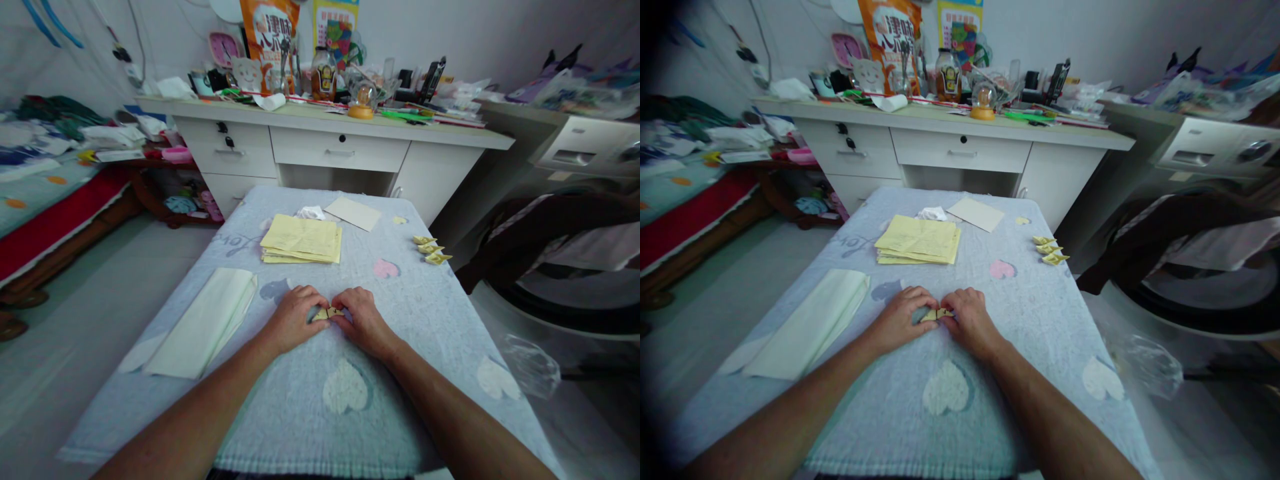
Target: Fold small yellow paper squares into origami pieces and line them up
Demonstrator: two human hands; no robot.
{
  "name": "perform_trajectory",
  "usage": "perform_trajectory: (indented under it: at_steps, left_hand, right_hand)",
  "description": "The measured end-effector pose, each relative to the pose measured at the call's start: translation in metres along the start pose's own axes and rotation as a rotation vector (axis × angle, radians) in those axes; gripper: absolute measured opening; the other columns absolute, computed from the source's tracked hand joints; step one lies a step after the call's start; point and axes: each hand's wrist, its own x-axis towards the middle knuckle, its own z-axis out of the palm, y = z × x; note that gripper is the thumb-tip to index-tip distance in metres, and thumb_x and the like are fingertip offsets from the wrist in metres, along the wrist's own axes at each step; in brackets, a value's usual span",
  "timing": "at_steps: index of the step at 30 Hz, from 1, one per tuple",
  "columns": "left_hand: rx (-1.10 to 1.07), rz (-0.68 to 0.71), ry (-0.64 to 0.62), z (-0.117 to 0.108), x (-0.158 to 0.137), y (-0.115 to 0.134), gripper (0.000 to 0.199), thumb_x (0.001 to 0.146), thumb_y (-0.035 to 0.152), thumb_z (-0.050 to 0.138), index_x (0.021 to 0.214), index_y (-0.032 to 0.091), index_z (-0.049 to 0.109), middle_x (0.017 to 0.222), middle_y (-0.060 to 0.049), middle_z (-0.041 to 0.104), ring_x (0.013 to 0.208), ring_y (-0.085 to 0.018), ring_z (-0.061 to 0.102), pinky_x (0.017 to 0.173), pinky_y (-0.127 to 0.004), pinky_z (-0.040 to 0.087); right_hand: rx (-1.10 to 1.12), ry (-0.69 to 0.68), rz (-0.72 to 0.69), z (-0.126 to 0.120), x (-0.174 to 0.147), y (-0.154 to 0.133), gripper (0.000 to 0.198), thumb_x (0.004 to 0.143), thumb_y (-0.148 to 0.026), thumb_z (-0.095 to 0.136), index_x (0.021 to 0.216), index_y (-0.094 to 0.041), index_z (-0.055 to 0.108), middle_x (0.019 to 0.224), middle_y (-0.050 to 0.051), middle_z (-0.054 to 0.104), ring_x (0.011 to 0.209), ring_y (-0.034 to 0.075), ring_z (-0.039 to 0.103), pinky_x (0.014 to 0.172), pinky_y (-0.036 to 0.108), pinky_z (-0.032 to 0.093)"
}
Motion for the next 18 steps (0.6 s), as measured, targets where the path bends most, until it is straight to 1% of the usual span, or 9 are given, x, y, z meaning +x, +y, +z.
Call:
perform_trajectory:
  at_steps: [5,9,11,13,15,17,18]
  left_hand:
    - [-0.094,-0.004,0.003,-0.003,0.0,0.002,0.009,0.079,0.022,0.065,0.088,0.02,0.067,0.091,-0.003,0.065,0.091,-0.019,0.057,0.083,-0.031,0.042]
    - [-0.162,-0.017,0.007,-0.003,-0.001,0.003,0.01,0.083,0.02,0.06,0.087,0.02,0.069,0.086,-0.002,0.067,0.084,-0.017,0.059,0.079,-0.027,0.043]
    - [-0.168,-0.023,0.033,-0.001,-0.001,0.004,0.013,0.085,0.022,0.057,0.085,0.02,0.07,0.083,-0.002,0.068,0.081,-0.016,0.06,0.077,-0.026,0.043]
    - [-0.163,-0.031,0.075,0.0,-0.002,0.006,0.017,0.088,0.024,0.054,0.085,0.02,0.07,0.083,-0.002,0.069,0.081,-0.016,0.061,0.077,-0.026,0.043]
    - [-0.168,-0.048,0.106,0.001,-0.003,0.008,0.018,0.089,0.024,0.052,0.088,0.019,0.069,0.083,-0.002,0.07,0.08,-0.015,0.062,0.074,-0.025,0.043]
    - [-0.175,-0.061,0.116,0.001,-0.003,0.01,0.018,0.09,0.023,0.05,0.089,0.019,0.068,0.081,-0.001,0.07,0.075,-0.014,0.063,0.069,-0.023,0.042]
    - [-0.174,-0.057,0.112,0.001,-0.004,0.011,0.018,0.089,0.022,0.05,0.087,0.019,0.068,0.08,-0.001,0.07,0.074,-0.014,0.063,0.068,-0.023,0.042]
  right_hand:
    - [0.138,0.06,0.019,-0.001,0.0,0.0,0.012,0.083,-0.017,0.063,0.093,-0.02,0.058,0.087,0.001,0.062,0.086,0.017,0.052,0.081,0.031,0.035]
    - [0.231,0.099,0.022,0.0,0.001,0.001,0.009,0.082,-0.015,0.062,0.089,-0.02,0.057,0.083,0.001,0.061,0.083,0.017,0.053,0.079,0.031,0.037]
    - [0.284,0.122,0.035,0.001,0.001,0.001,0.008,0.082,-0.015,0.061,0.087,-0.02,0.057,0.082,0.001,0.061,0.082,0.017,0.054,0.078,0.031,0.039]
    - [0.346,0.173,0.068,0.001,0.001,0.002,0.01,0.083,-0.016,0.06,0.091,-0.021,0.056,0.084,0.001,0.06,0.082,0.017,0.055,0.077,0.03,0.041]
    - [0.405,0.216,0.096,0.001,0.0,0.002,0.016,0.083,-0.018,0.06,0.098,-0.021,0.055,0.084,0.001,0.059,0.082,0.016,0.055,0.075,0.029,0.043]
    - [0.449,0.221,0.087,0.0,-0.001,0.001,0.021,0.082,-0.019,0.061,0.103,-0.02,0.055,0.085,0.002,0.058,0.08,0.015,0.055,0.073,0.028,0.043]
    - [0.464,0.208,0.071,0.0,-0.001,0.0,0.02,0.082,-0.02,0.061,0.102,-0.02,0.056,0.085,0.001,0.057,0.079,0.015,0.054,0.072,0.027,0.044]
